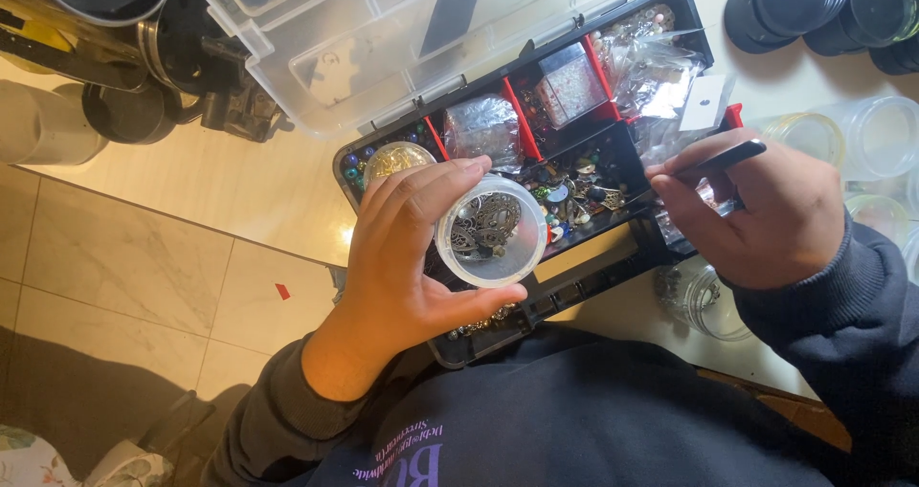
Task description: The person uses tweezers to pick up small beads and metal findings from a compartmentalized organizer and places them into small plastic containers. The person handles various items including colorful beads and metallic clasps, sorting them into separate containers on the table.
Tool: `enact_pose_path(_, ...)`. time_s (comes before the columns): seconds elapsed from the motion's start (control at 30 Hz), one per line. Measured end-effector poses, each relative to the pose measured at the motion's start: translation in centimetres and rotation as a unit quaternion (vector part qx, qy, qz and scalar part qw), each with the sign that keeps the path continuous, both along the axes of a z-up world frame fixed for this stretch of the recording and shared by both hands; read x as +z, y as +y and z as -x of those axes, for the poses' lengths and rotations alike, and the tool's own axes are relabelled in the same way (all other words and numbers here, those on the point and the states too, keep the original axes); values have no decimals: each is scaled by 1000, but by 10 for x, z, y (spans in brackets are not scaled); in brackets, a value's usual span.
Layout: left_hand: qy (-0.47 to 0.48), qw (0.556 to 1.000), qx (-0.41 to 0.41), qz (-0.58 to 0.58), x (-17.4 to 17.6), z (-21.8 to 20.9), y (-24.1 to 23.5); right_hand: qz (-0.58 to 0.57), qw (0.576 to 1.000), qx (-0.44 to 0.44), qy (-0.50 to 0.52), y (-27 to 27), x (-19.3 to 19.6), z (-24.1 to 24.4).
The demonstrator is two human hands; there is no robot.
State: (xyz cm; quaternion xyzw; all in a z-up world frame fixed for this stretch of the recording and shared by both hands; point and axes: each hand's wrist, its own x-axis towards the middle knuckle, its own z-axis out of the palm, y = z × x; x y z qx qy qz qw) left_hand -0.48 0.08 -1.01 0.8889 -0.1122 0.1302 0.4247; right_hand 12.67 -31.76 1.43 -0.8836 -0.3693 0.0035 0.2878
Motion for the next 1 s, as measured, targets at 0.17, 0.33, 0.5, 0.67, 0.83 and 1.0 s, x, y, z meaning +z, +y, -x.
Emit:
enact_pose_path(0.17,2,1000,-2,0,0,0,1,-48,997,-2,64,4,10,-3)
enact_pose_path(0.33,8,1000,0,3,1,0,0,-174,970,-28,169,-2,-3,-7)
enact_pose_path(0.5,7,1000,-4,5,2,0,0,-223,933,-114,258,-12,-6,-5)
enact_pose_path(0.67,23,1000,-2,6,8,-1,-3,-287,888,-169,317,-36,-8,-8)
enact_pose_path(0.83,42,999,-1,4,15,-4,-10,-328,860,-177,349,-66,4,-4)
enact_pose_path(1.0,19,1000,19,-13,13,-2,-15,-288,930,-120,193,-52,10,11)
